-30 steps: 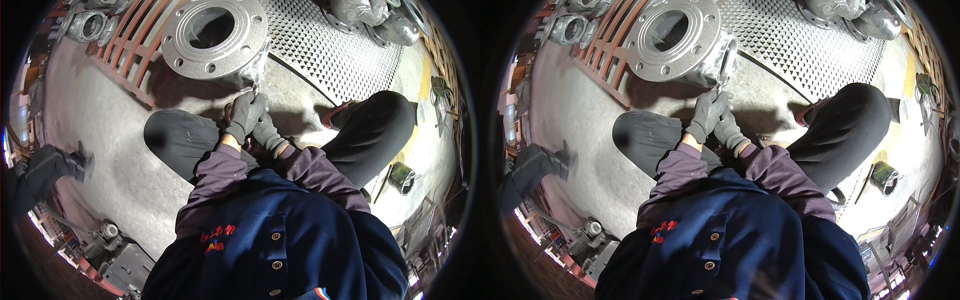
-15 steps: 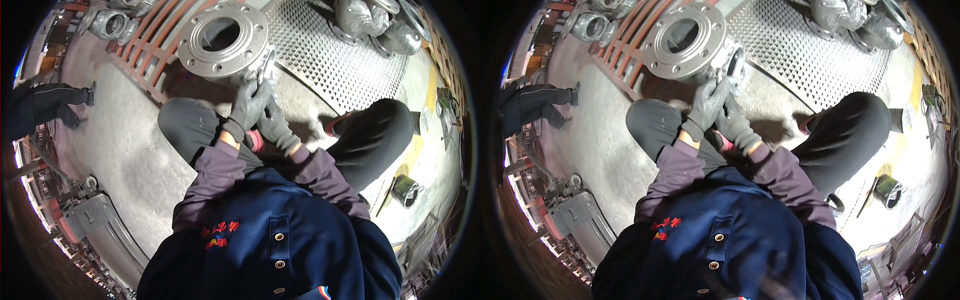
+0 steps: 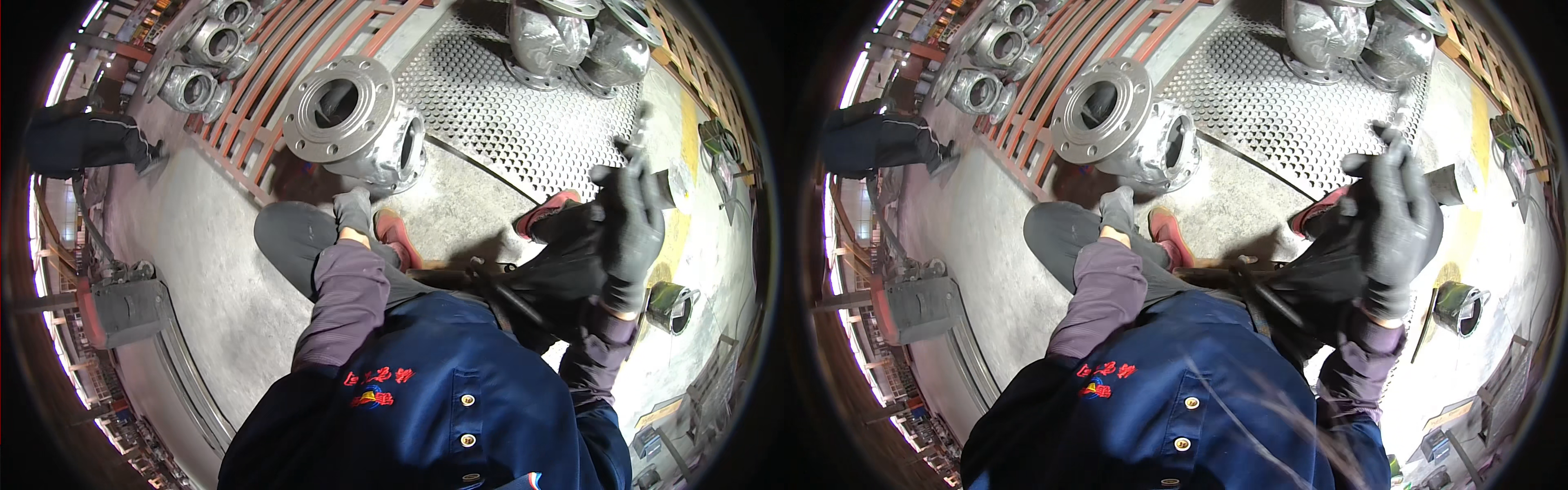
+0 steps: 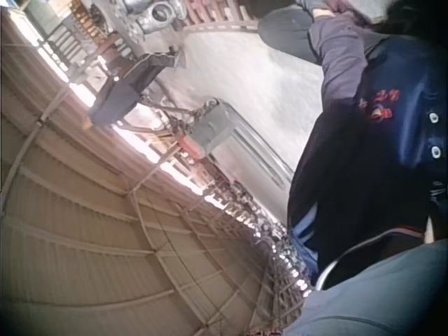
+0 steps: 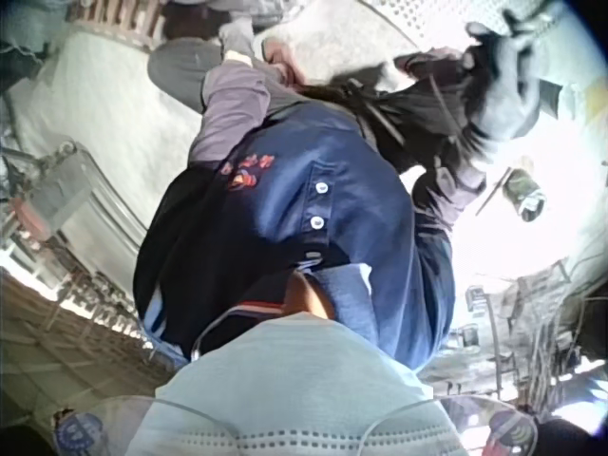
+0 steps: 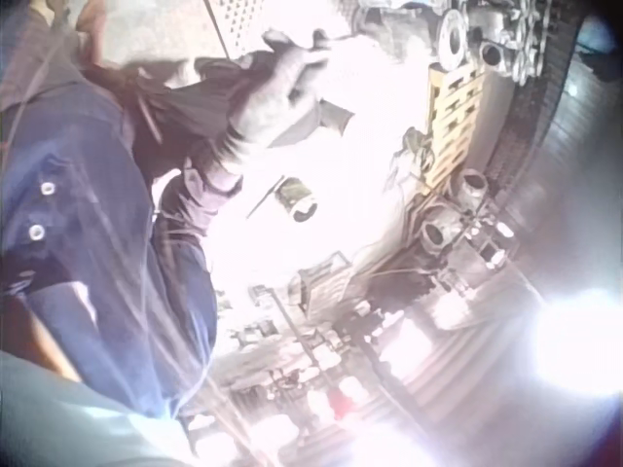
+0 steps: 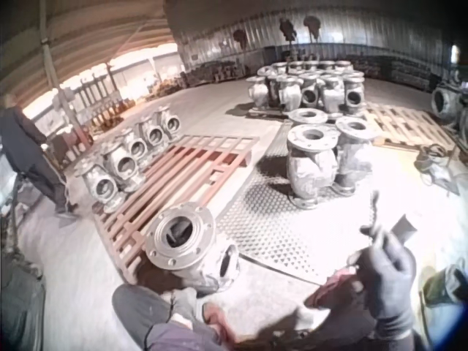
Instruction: Polishing and deburring large metal valve bodies or industrial fittings using hand tools and a hammer.
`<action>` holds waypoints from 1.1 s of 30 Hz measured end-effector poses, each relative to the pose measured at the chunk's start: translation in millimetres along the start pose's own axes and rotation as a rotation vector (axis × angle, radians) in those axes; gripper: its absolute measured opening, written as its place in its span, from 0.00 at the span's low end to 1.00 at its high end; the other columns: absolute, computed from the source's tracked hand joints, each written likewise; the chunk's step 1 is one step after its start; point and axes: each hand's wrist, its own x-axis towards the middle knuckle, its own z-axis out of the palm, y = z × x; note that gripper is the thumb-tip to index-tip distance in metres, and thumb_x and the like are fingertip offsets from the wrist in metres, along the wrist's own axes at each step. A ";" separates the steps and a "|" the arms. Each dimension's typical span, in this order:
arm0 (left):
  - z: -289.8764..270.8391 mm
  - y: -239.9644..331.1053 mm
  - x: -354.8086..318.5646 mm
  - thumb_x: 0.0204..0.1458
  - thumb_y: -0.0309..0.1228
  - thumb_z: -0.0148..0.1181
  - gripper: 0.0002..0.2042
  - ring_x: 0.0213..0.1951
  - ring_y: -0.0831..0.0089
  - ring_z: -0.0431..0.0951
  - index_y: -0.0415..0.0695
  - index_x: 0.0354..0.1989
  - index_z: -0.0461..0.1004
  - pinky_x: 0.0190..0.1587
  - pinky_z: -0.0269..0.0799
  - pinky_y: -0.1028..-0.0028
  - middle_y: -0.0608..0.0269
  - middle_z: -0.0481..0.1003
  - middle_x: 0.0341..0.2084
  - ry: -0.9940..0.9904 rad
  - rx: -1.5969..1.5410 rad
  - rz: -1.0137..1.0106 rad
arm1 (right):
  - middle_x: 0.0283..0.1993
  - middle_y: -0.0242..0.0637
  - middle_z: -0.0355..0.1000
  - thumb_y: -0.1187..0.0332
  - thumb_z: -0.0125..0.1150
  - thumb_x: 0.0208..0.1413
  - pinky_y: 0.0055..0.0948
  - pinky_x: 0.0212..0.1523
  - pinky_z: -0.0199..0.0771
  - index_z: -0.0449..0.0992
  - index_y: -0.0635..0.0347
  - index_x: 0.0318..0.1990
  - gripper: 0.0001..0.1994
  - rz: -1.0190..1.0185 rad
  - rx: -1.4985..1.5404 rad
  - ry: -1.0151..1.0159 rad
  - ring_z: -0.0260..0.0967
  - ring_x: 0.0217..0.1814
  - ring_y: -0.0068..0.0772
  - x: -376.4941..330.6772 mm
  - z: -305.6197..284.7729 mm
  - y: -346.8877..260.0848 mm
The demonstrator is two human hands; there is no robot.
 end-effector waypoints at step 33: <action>5.8 134.5 29.8 0.59 0.39 0.45 0.17 0.43 0.56 0.76 0.44 0.45 0.76 0.48 0.69 0.64 0.54 0.78 0.39 0.069 0.871 0.702 | 0.24 0.35 0.74 0.68 0.40 0.61 0.19 0.16 0.67 0.66 0.52 0.61 0.20 0.374 -0.784 -1.277 0.65 0.17 0.18 180.3 163.7 123.6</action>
